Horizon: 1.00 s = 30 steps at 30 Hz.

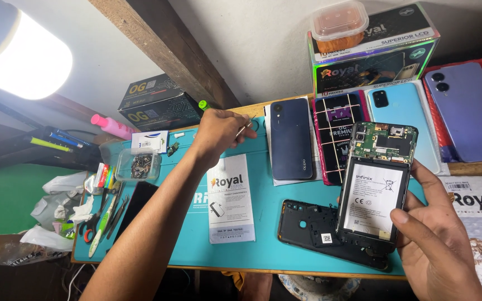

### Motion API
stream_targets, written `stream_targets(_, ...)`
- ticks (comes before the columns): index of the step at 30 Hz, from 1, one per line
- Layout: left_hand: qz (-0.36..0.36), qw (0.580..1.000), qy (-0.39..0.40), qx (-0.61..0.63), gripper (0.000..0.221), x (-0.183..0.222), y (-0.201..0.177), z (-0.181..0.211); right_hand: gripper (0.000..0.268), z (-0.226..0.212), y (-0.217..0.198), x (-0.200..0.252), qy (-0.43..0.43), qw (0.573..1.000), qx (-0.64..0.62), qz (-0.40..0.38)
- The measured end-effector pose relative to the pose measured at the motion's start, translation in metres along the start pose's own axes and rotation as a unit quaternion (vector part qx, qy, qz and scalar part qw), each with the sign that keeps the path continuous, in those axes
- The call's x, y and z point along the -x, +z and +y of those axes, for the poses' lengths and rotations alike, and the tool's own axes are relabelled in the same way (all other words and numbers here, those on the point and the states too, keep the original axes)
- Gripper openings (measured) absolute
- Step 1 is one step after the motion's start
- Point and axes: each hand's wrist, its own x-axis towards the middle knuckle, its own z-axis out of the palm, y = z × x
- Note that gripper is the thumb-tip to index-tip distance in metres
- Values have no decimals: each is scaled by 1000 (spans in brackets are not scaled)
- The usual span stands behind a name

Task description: Disassembling a mobile phone by removing the motherboard and battery using a small prying tool.

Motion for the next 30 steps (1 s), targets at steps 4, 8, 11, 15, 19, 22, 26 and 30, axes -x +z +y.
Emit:
stream_targets(4, -2, 1000, -16, -15, 20, 5, 1, 9, 88, -2, 2, 1, 8, 1000, 1, 3)
stream_targets(8, 0, 999, -37, -3, 15, 5, 6, 12, 87, -3, 1, 1, 9, 1000, 2, 4)
stream_targets(11, 4, 999, -32, -11, 16, 4, 7, 12, 88, -4, 0, 1, 11, 1000, -2, 1)
stream_targets(15, 5, 1000, -15, -16, 22, 5, 5, 11, 89, -4, 0, 0, 13, 1000, -3, 0)
stream_targets(19, 17, 999, -13, -32, 20, 2, 5, 8, 89, -3, -2, 0, 3, 1000, -5, -5)
stream_targets(22, 18, 999, 0, -31, 19, 2, 5, 8, 89, -4, -1, 0, 11, 1000, -1, -1)
stream_targets(26, 29, 999, -8, -24, 19, 1, 3, 7, 88, -6, 1, 1, 13, 1000, 1, 5)
stream_targets(30, 52, 998, 2, 21, 42, 0, 3, 3, 87, 0, -5, -4, -4, 1000, 1, -4)
